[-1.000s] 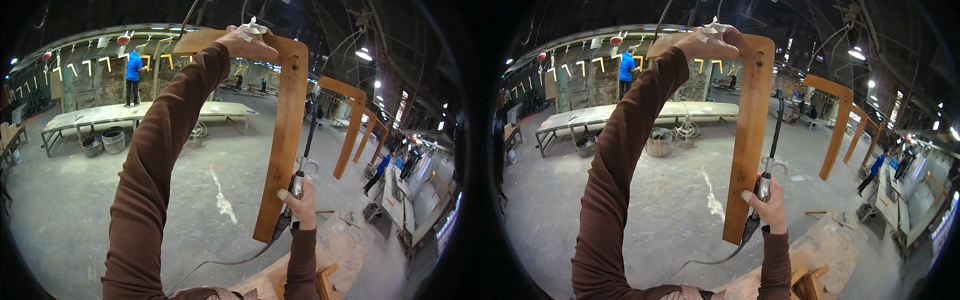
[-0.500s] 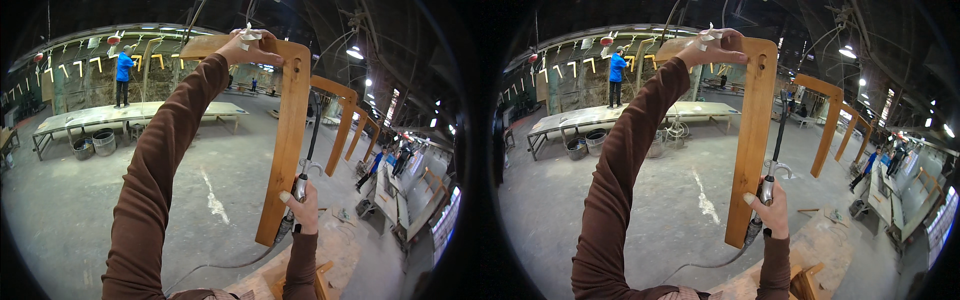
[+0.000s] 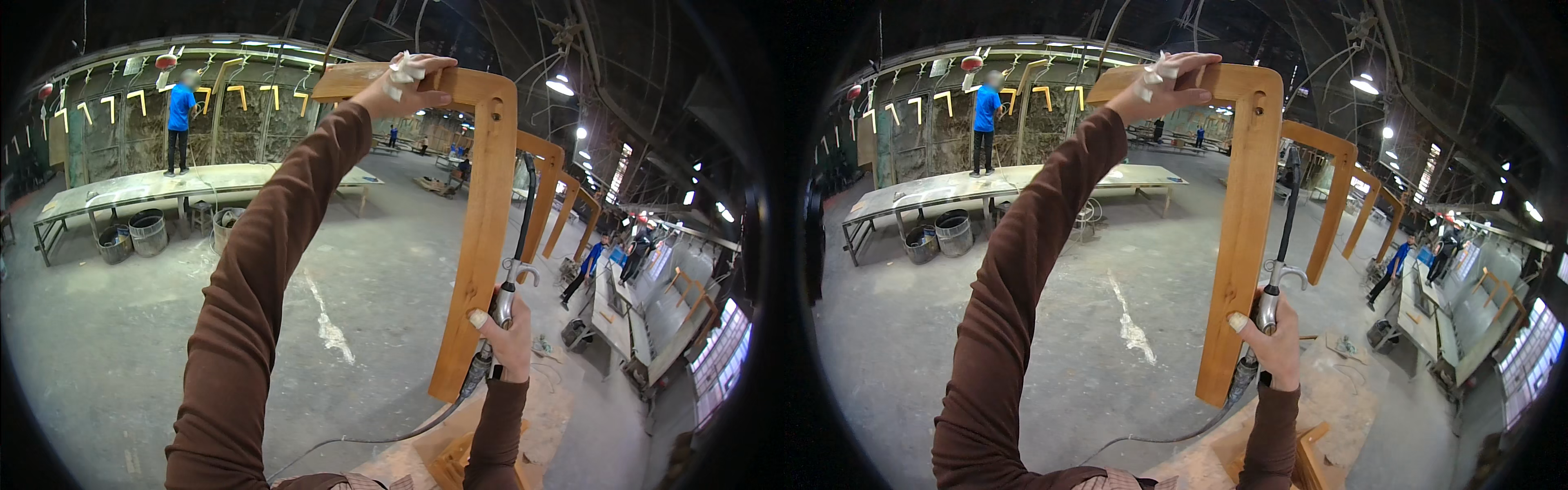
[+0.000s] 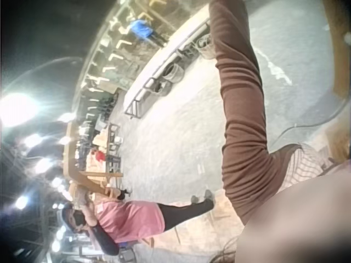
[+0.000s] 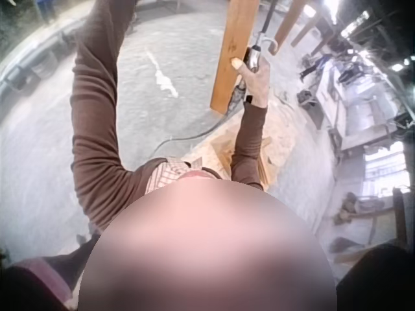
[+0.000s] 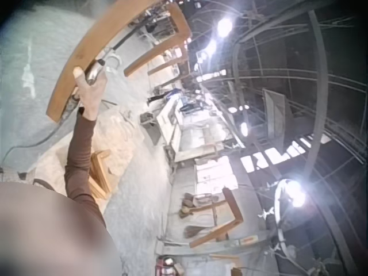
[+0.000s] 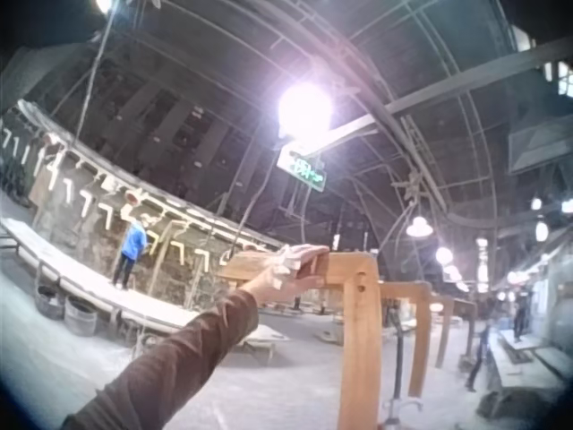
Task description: The person sands a wooden chair frame using a sanding block and a pneumatic sander. They rotate the frame to reach different sides and edges, then place the frame on a workbench.
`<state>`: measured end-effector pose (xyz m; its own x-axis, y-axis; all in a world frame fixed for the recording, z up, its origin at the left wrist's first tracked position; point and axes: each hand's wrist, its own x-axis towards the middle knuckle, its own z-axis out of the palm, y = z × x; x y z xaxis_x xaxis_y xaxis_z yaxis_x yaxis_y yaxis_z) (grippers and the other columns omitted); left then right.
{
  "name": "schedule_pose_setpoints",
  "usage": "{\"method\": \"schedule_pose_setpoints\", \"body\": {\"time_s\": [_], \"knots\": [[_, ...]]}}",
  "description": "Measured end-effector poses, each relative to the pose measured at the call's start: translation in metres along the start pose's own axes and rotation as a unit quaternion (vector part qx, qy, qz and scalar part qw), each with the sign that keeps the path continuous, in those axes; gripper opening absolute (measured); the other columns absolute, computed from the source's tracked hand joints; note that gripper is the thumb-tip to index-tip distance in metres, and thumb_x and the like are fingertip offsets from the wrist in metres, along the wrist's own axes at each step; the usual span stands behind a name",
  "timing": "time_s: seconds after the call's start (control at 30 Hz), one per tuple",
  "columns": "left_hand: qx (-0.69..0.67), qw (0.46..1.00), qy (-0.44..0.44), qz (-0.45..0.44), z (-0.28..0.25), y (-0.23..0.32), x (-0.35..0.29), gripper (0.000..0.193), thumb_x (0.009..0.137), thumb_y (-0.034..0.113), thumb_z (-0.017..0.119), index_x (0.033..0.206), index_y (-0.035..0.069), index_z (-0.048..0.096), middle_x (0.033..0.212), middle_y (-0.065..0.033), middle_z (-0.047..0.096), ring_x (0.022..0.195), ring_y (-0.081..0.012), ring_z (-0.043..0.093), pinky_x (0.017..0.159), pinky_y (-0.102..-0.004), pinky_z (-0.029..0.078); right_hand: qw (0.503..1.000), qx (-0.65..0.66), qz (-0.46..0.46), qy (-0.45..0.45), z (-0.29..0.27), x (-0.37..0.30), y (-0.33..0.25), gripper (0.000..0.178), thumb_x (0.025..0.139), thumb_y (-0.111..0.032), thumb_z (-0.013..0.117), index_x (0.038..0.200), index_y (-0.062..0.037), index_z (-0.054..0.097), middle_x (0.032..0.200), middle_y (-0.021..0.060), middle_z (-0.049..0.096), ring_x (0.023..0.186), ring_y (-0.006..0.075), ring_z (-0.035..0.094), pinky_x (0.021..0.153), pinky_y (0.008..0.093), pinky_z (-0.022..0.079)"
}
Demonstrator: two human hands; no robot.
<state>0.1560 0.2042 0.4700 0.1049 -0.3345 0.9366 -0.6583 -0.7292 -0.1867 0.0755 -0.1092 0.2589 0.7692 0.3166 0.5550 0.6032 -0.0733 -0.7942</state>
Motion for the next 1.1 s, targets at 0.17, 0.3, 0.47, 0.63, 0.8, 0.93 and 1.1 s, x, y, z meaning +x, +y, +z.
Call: {"method": "schedule_pose_setpoints", "body": {"time_s": [0.17,0.3,0.47,0.63,0.8,0.93,1.1], "knots": [[0.120,0.986,0.107,0.040,0.035,0.013,-0.038,0.064,0.081,0.020,0.063,0.139,0.015,0.036,0.140,-0.0157,0.038,0.134,-0.0358,0.031,0.111,-0.0498,0.020,0.998,-0.035,-0.042,0.020,-0.005,0.001,0.001,0.034,0.074,-0.013,0.073,0.099,-0.0005,0.054,0.082,0.0001,0.058,0.073,0.0076,0.052,0.067,0.0226,0.044],[0.184,0.975,0.125,-0.008,0.053,0.032,-0.060,0.069,0.080,0.008,0.057,0.144,0.015,0.029,0.146,-0.0163,0.029,0.135,-0.0358,0.029,0.111,-0.0518,0.020,0.997,-0.017,-0.064,0.033,-0.006,0.001,0.003,0.035,0.074,-0.015,0.073,0.100,0.0004,0.055,0.083,0.0006,0.058,0.074,0.0078,0.052,0.067,0.0229,0.044],[0.212,0.967,0.135,-0.038,0.065,0.048,-0.062,0.074,0.078,0.004,0.058,0.144,0.020,0.029,0.141,-0.0221,0.026,0.131,-0.0412,0.028,0.107,-0.0566,0.019,0.997,-0.033,-0.064,0.033,-0.008,0.001,0.006,0.035,0.076,-0.017,0.073,0.100,0.0009,0.055,0.084,0.0017,0.060,0.075,0.0083,0.054,0.068,0.0232,0.045],[0.238,0.962,0.115,-0.067,0.075,0.063,-0.057,0.075,0.078,0.008,0.059,0.144,0.027,0.029,0.140,-0.0207,0.026,0.131,-0.0385,0.026,0.101,-0.0644,0.018,0.997,-0.039,-0.061,0.026,-0.009,0.003,0.009,0.035,0.076,-0.018,0.072,0.101,0.0012,0.055,0.084,0.0024,0.061,0.074,0.0087,0.054,0.068,0.0239,0.045],[0.262,0.959,0.086,-0.061,0.079,0.078,-0.052,0.074,0.078,0.010,0.058,0.143,0.032,0.031,0.138,-0.0189,0.027,0.130,-0.0365,0.025,0.100,-0.0648,0.019,0.995,-0.054,-0.077,0.025,-0.010,0.004,0.011,0.034,0.077,-0.017,0.071,0.100,0.0013,0.055,0.084,0.0026,0.061,0.074,0.0091,0.055,0.068,0.0240,0.045],[0.265,0.956,0.104,-0.065,0.081,0.079,-0.051,0.072,0.078,0.009,0.056,0.143,0.032,0.032,0.137,-0.0181,0.028,0.129,-0.0359,0.027,0.099,-0.0640,0.020,0.997,-0.039,-0.065,0.024,-0.012,0.003,0.010,0.034,0.077,-0.017,0.071,0.101,0.0012,0.055,0.085,0.0029,0.061,0.074,0.0094,0.055,0.068,0.0244,0.045],[0.267,0.951,0.126,-0.086,0.075,0.081,-0.067,0.068,0.079,0.020,0.061,0.142,0.025,0.034,0.133,-0.0182,0.033,0.126,-0.0338,0.032,0.100,-0.0582,0.024,0.996,-0.037,-0.076,0.028,-0.012,0.005,0.011,0.034,0.076,-0.017,0.072,0.101,0.0015,0.056,0.086,0.0033,0.062,0.075,0.0098,0.056,0.069,0.0250,0.046]]}}
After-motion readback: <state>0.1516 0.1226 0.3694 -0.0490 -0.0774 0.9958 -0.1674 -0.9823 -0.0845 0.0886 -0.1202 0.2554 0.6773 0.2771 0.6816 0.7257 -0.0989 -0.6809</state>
